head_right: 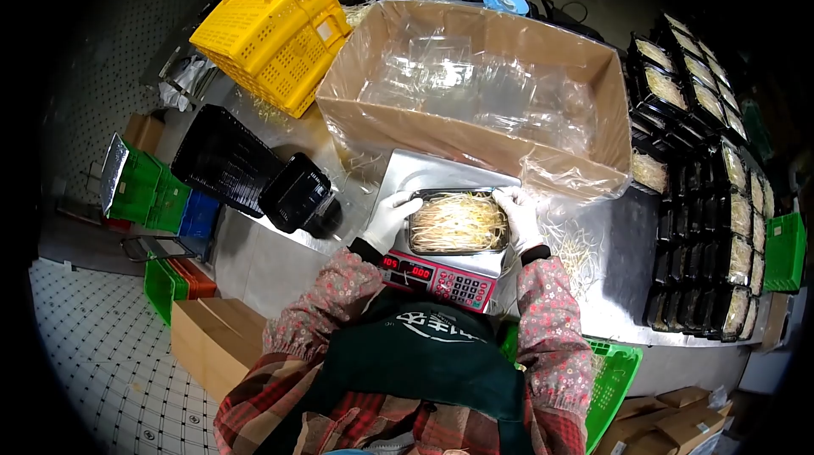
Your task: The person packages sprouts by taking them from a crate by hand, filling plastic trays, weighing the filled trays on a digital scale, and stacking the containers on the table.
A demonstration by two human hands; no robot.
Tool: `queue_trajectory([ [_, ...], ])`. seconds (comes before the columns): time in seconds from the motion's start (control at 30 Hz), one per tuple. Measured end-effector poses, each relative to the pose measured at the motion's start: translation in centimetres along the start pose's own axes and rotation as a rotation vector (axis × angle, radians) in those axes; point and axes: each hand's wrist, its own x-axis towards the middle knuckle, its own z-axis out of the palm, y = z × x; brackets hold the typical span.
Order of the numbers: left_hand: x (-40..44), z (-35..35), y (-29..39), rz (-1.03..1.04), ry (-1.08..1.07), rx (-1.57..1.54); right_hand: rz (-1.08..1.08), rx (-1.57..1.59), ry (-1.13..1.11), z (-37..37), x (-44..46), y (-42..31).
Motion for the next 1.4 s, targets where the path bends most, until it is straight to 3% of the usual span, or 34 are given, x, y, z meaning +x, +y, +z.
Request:
queue_trajectory([
  [0.1,1.7,-0.8,-0.2,0.1,-0.102,-0.044,-0.062,-0.014,0.027,0.4,-0.1,0.3],
  [0.4,2.4,-0.3,-1.8,0.16,-0.045,-0.174,-0.16,-0.037,0.062,0.0,0.0,1.4],
  [0.57,2.2,-0.6,-2.3,0.184,0.011,-0.078,0.011,0.002,0.003,0.2,-0.5,-0.7],
  [0.67,0.5,-0.4,0.3,0.087,-0.039,0.005,0.223,-0.508,-0.031,-1.9,0.9,-3.2],
  [0.73,1.2,-0.6,1.0,0.016,0.036,0.173,0.318,-0.572,-0.051,0.4,0.4,-7.3],
  [0.83,2.1,-0.9,1.9,0.003,-0.011,0.249,0.091,-1.108,-0.042,1.6,3.6,-5.6],
  [0.9,2.7,-1.3,2.0,0.154,-0.112,0.436,0.023,-1.3,-0.127,3.5,3.3,-5.7],
  [1.0,3.6,-1.4,0.3,0.273,-0.037,0.452,0.017,-1.104,-0.054,2.2,4.8,-2.1],
  [1.13,3.7,-1.4,-0.8,0.316,-0.008,0.412,-0.039,-1.075,-0.002,1.2,5.9,0.2],
  [1.2,3.4,-1.0,-0.8,0.372,0.021,0.361,-0.007,-0.89,-0.048,1.5,5.7,-0.3],
  [1.27,2.5,-1.0,-0.8,0.328,0.058,0.369,0.017,-0.935,-0.067,1.5,5.6,-2.1],
  [1.33,0.6,-1.3,-1.0,0.296,0.045,0.213,0.225,-0.316,0.017,1.3,4.6,-4.4],
  [1.37,-2.9,0.4,1.0,0.161,0.116,-0.033,0.202,-0.234,-0.038,0.7,3.8,-5.3],
  [1.4,-3.6,-0.7,-0.6,0.148,0.158,-0.069,0.116,-0.246,0.024,0.3,3.2,-5.9],
])
